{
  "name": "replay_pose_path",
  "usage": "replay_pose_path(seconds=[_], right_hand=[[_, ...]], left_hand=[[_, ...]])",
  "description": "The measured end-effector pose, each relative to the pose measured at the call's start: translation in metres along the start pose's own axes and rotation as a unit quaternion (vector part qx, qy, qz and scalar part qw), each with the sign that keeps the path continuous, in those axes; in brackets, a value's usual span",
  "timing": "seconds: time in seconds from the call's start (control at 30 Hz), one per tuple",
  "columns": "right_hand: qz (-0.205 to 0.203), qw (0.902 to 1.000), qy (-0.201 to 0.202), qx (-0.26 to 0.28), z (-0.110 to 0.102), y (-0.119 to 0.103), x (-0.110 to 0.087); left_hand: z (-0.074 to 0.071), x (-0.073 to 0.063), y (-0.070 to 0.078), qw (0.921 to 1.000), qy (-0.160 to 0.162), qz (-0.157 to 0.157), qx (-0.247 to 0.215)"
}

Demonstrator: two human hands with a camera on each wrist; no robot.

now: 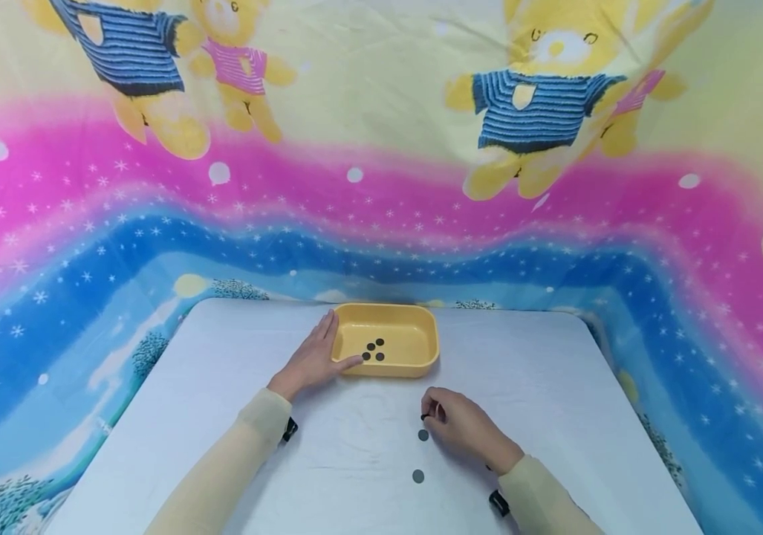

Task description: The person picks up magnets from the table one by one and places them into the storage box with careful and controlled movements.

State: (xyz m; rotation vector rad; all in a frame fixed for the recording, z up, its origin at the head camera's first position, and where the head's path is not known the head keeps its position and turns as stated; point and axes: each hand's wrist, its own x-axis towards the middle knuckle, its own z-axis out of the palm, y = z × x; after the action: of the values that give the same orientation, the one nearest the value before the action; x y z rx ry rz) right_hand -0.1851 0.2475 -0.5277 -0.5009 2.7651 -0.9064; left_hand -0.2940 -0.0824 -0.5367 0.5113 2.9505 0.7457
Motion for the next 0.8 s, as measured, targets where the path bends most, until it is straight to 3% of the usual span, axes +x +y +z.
replay_pose_path(seconds=[0.2, 0.43, 0.8], right_hand=[[-0.051, 0.9978, 0.017, 0.038, -0.009, -0.005, 0.009], [-0.1, 0.9925, 0.055, 0.045, -0.016, -0.008, 0.022], [-0.101, 0.9874, 0.096, 0.074, -0.025, -0.008, 0.047]], left_hand=[[0.0, 0.0, 0.0, 1.0, -0.002, 0.003, 0.003], [0.0, 0.002, 0.0, 1.0, 0.002, 0.004, 0.003], [0.0, 0.002, -0.001, 1.0, -0.001, 0.007, 0.005]])
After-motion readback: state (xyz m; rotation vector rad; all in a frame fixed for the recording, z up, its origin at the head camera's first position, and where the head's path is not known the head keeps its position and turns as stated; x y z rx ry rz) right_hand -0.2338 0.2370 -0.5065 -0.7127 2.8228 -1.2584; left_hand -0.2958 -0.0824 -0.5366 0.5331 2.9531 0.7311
